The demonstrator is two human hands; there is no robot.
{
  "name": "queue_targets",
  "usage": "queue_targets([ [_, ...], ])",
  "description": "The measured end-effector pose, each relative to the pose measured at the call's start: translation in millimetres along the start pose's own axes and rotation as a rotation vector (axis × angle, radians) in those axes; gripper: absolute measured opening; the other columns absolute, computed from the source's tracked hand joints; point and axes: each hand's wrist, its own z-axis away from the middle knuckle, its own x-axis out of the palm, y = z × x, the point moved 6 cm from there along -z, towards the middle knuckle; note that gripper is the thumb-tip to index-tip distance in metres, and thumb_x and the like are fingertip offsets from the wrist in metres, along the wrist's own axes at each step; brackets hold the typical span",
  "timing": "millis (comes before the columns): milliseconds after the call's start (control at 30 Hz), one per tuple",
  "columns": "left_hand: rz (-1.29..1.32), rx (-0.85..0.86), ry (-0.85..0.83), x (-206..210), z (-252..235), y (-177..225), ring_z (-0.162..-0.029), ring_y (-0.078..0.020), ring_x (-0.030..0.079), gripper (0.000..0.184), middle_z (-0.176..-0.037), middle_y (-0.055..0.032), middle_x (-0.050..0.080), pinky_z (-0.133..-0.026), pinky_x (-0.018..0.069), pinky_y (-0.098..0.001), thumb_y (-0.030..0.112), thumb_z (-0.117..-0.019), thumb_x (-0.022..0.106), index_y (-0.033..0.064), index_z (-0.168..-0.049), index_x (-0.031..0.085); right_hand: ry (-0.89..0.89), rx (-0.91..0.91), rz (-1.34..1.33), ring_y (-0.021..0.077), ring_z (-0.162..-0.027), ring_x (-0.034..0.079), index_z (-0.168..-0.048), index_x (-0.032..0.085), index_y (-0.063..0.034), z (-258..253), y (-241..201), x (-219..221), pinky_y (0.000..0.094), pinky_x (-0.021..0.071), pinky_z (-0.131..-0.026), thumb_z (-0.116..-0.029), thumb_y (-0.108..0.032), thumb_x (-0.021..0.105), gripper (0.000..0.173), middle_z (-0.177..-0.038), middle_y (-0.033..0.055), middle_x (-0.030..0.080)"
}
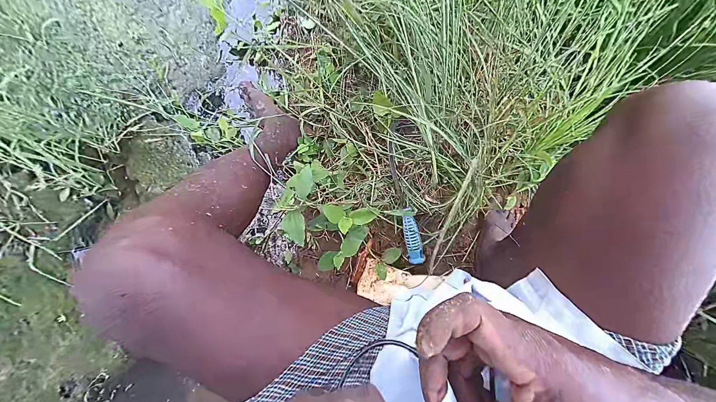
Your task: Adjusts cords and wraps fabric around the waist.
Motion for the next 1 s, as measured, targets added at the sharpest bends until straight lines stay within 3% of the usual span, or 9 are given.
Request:
queue_targets([
  [67, -0.09, 0.004, -0.027, 0, -8, -8, -0.081, -0.0029, 0.06, 0.016, -0.086, -0.0084, 0.06, -0.078, 0.0492, -0.0128, 0.015, -0.1054, 0.057, 0.0021, -0.096, 0.053, 0.005, -0.016, 0.027, 0.0074, -0.071, 0.056, -0.127, 0.043, -0.0027, -1, -2, 0, 0.0171, 0.0493, -0.064, -0.0974, -0.003, 0.064, 0.036, -0.093, 0.01, 0.059],
  [167, -0.055, 0.06, -0.044, 6, -11, -11, -0.085, -0.0136, 0.062, 0.019, -0.086, -0.0171, 0.061, -0.083, 0.0508, -0.0222, 0.013, -0.1038, 0.06, -0.0048, -0.099, 0.058, 0.006, -0.013, 0.049, 0.0061, -0.069, 0.055, -0.125, 0.046, -0.0004, -3, -2, 1, 0.016, 0.0475, -0.062, -0.0967, -0.003, 0.065, 0.034, -0.091, 0.0103, 0.06],
  [267, -0.14, 0.092, 0.009, 9, -12, -8, -0.083, -0.0133, 0.062, 0.014, -0.085, -0.0157, 0.062, -0.08, 0.0498, -0.0197, 0.01, -0.1034, 0.058, -0.0018, -0.104, 0.065, -0.021, 0.001, 0.055, 0.0064, -0.068, 0.054, -0.124, 0.048, 0.0019, -5, -2, 1, 0.0155, 0.0475, -0.062, -0.0967, -0.002, 0.064, 0.032, -0.091, 0.0112, 0.059],
  [400, -0.258, 0.191, -0.024, 11, -11, -5, -0.073, -0.0221, 0.058, 0.013, -0.079, -0.0159, 0.06, -0.071, 0.0485, -0.0281, 0.009, -0.1034, 0.057, 0.0042, -0.103, 0.069, -0.052, 0.023, 0.064, 0.0074, -0.068, 0.054, -0.121, 0.051, 0.0038, -8, 0, 2, 0.0163, 0.0468, -0.061, -0.0967, -0.001, 0.062, 0.027, -0.089, 0.0121, 0.06],
  [533, -0.304, 0.246, -0.034, 9, -7, -9, -0.079, -0.018, 0.062, 0.011, -0.084, -0.0123, 0.063, -0.079, 0.05, -0.0246, 0.012, -0.1044, 0.057, 0.0073, -0.102, 0.067, -0.058, 0.026, 0.091, 0.008, -0.068, 0.055, -0.124, 0.051, 0.0036, -7, 0, 2, 0.017, 0.048, -0.062, -0.0979, -0.003, 0.062, 0.029, -0.091, 0.0125, 0.062],
  [700, -0.321, 0.256, -0.063, 8, -4, -10, -0.08, -0.0204, 0.062, 0.014, -0.085, -0.0134, 0.065, -0.078, 0.05, -0.0271, 0.013, -0.105, 0.056, 0.0079, -0.099, 0.068, -0.05, 0.022, 0.144, 0.0092, -0.071, 0.055, -0.122, 0.054, 0.0045, -5, 0, 2, 0.0178, 0.0481, -0.064, -0.0992, -0.005, 0.062, 0.026, -0.093, 0.0126, 0.06],
  [867, -0.258, 0.249, -0.108, 2, 3, -16, -0.09, -0.0157, 0.064, 0.014, -0.093, -0.0092, 0.066, -0.084, 0.0518, -0.0259, 0.019, -0.1057, 0.057, 0.0105, -0.104, 0.069, -0.013, 0.034, 0.181, 0.0075, -0.074, 0.054, -0.123, 0.056, 0.0026, -1, 1, -1, 0.0162, 0.0479, -0.062, -0.0992, -0.01, 0.065, 0.029, -0.105, 0.0137, 0.056],
  [1000, -0.255, 0.254, -0.098, 1, 5, -17, -0.093, -0.0148, 0.065, 0.014, -0.095, -0.0079, 0.067, -0.086, 0.0525, -0.0259, 0.019, -0.1056, 0.058, 0.0117, -0.104, 0.069, -0.037, -0.002, 0.168, 0.0089, -0.075, 0.055, -0.121, 0.055, 0.0032, 2, -3, -1, 0.0173, 0.0491, -0.066, -0.1, -0.01, 0.064, 0.026, -0.098, 0.013, 0.057],
])
